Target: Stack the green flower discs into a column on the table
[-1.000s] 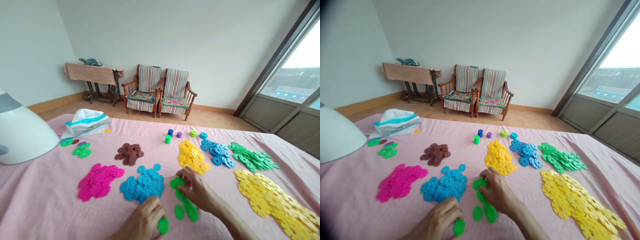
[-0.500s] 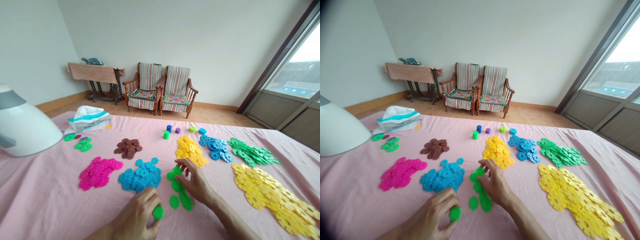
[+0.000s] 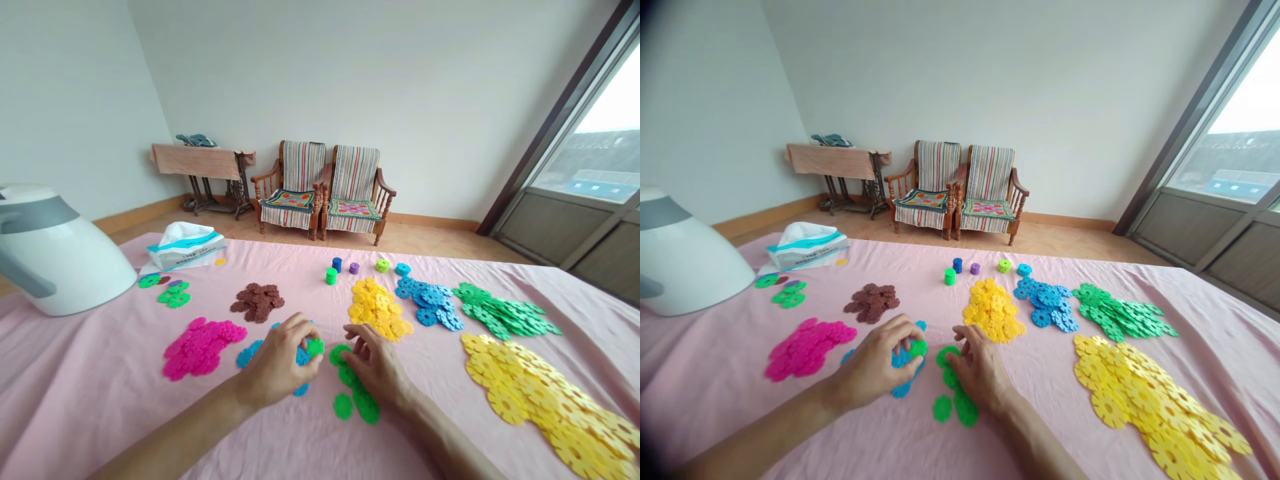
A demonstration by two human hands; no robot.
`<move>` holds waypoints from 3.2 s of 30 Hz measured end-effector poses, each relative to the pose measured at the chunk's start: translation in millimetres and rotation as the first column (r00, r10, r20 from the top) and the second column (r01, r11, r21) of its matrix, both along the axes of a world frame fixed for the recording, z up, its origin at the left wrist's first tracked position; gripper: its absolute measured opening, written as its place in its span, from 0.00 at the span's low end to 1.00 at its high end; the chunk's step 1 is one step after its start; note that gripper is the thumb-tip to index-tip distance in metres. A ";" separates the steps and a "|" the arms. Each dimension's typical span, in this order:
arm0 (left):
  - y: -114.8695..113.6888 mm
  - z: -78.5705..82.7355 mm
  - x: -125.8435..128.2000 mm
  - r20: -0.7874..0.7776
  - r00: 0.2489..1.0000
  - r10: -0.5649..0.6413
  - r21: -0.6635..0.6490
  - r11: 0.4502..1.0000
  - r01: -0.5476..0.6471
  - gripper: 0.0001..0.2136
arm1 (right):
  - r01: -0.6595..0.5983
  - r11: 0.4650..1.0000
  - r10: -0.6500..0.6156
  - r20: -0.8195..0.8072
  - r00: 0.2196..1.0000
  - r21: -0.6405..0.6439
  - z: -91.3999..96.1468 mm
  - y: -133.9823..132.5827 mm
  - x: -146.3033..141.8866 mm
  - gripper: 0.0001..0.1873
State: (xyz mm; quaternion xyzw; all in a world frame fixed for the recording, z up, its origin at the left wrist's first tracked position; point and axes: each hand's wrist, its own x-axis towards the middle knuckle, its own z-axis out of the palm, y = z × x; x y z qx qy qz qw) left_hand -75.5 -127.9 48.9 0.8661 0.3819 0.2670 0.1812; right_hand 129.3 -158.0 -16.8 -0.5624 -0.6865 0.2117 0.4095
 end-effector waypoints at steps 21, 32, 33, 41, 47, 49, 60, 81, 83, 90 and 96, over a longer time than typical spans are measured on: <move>165.2 -38.8 31.0 -0.177 0.961 0.211 0.095 0.976 -0.197 0.07 | 0.176 0.984 -0.175 -0.080 0.981 0.013 -8.2 14.7 10.1 0.13; 49.1 -4.8 43.2 -0.155 0.905 -0.396 -0.239 0.904 0.355 0.17 | 0.203 0.979 -0.201 -0.150 0.968 -0.002 -6.1 16.0 12.0 0.12; 44.6 -5.9 45.1 -0.160 0.904 -0.396 -0.246 0.903 0.352 0.17 | 0.203 0.979 -0.200 -0.152 0.968 -0.001 -6.4 16.4 12.0 0.12; 42.1 -15.4 52.9 -0.197 0.893 -0.406 -0.214 0.906 0.365 0.08 | 0.203 0.979 -0.202 -0.141 0.969 -0.002 -6.6 17.0 10.8 0.12; 43.9 -17.2 51.5 -0.172 0.896 -0.409 -0.216 0.903 0.371 0.07 | 0.217 0.976 -0.218 -0.118 0.969 -0.023 -4.1 17.2 9.4 0.12; 45.1 -17.7 51.0 -0.157 0.894 -0.419 -0.234 0.896 0.378 0.09 | 0.207 0.978 -0.208 -0.117 0.971 -0.014 -5.0 17.9 9.9 0.12; 40.5 -18.1 52.5 -0.157 0.919 -0.361 -0.188 0.925 0.331 0.09 | 0.197 0.980 -0.196 -0.112 0.974 0.002 -6.1 18.1 10.6 0.12; 193.7 -54.9 32.6 -0.148 0.976 0.158 -0.035 0.986 -0.165 0.08 | 0.196 0.981 -0.195 -0.072 0.978 0.008 -8.2 16.4 10.3 0.11; 196.1 -58.9 33.3 -0.160 0.975 0.157 -0.038 0.986 -0.165 0.08 | 0.193 0.981 -0.192 -0.069 0.979 0.010 -8.3 17.0 10.4 0.11; 204.8 -60.0 31.2 -0.207 0.961 0.183 -0.038 0.980 -0.195 0.06 | 0.191 0.981 -0.190 -0.057 0.980 0.022 -8.5 17.0 10.6 0.11; 200.7 -53.9 28.5 -0.229 0.955 0.189 -0.035 0.979 -0.202 0.04 | 0.194 0.981 -0.193 -0.055 0.980 0.010 -5.6 16.1 9.7 0.11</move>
